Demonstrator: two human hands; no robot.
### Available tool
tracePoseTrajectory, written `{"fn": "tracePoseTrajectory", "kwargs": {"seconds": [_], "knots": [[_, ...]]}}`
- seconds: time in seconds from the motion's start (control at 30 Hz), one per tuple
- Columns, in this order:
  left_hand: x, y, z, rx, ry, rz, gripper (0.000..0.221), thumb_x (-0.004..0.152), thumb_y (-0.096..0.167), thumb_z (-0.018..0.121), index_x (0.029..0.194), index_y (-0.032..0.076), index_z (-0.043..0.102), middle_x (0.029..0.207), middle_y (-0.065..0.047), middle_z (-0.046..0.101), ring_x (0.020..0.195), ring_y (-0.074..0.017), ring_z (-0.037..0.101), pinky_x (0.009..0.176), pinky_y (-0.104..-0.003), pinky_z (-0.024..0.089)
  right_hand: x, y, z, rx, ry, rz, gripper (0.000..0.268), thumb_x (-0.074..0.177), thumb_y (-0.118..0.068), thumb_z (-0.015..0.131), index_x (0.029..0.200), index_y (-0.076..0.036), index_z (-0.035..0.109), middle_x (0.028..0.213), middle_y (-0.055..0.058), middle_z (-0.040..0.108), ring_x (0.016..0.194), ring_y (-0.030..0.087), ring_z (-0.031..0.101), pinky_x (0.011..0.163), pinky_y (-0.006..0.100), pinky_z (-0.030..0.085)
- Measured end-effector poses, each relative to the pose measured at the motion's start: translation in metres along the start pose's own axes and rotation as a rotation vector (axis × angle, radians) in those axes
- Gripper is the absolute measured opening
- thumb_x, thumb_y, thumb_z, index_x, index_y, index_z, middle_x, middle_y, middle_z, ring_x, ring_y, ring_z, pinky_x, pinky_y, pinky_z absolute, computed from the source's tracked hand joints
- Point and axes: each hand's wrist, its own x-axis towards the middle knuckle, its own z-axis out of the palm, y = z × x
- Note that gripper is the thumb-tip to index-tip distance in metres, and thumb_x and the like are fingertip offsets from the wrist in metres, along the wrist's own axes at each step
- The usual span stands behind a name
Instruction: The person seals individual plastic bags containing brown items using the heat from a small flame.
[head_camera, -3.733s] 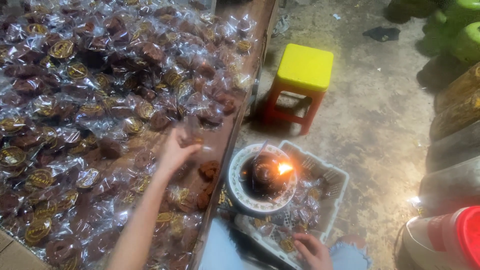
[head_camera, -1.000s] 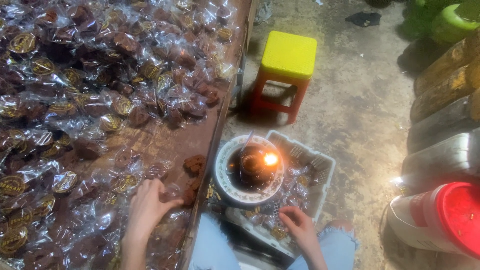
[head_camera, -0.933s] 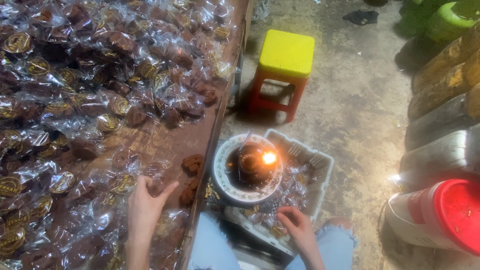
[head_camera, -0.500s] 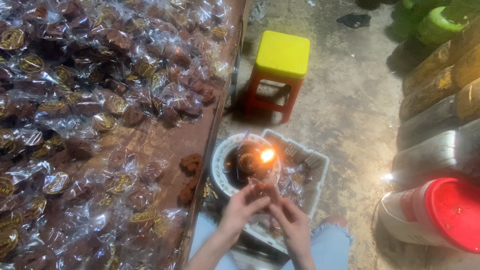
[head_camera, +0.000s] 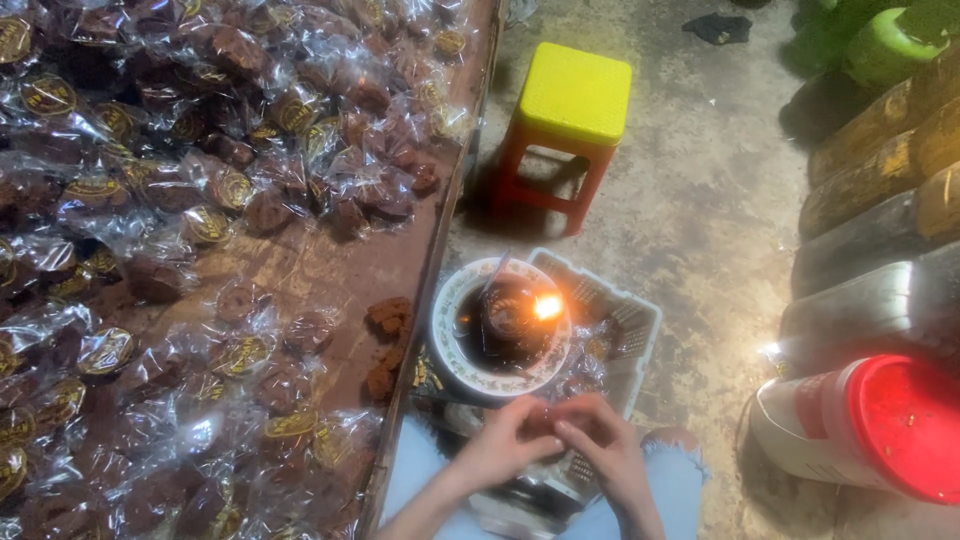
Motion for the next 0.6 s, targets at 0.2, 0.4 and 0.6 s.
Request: {"fn": "tracePoseTrajectory", "kwargs": {"seconds": [0.2,0.4,0.6], "knots": [[0.017,-0.028,0.009,-0.197,0.055,-0.121,0.045,0.097,0.023,0.055,0.140,0.008,0.060,0.112,-0.007,0.073,0.084,-0.0100,0.070,0.069,-0.018,0.059,0.004,0.005,0.016,0.017,0.247,0.034,0.015,0.090,-0.010,0.075,0.096,0.003,0.078,0.074,0.012,0.076,0.060,0.013,0.057,0.054,0.024,0.044],[0.021,-0.028,0.001,-0.298,0.428,0.082,0.021,0.091,0.007,0.060,0.098,0.008,0.080,0.108,-0.005,0.067,0.105,-0.0176,0.065,0.107,-0.037,0.055,0.008,0.007,0.029,0.105,0.220,0.170,0.044,0.082,-0.007,0.079,0.125,-0.002,0.074,0.089,0.011,0.074,0.059,0.011,0.046,0.051,0.023,0.034],[0.013,-0.011,0.007,-0.379,0.676,-0.082,0.030,0.098,0.025,0.058,0.107,0.003,0.075,0.094,-0.009,0.074,0.087,-0.0132,0.066,0.091,-0.030,0.055,0.007,0.025,0.052,0.135,0.365,-0.041,0.029,0.081,0.001,0.083,0.072,-0.007,0.057,0.063,0.001,0.056,0.052,0.009,0.050,0.046,0.022,0.039]]}}
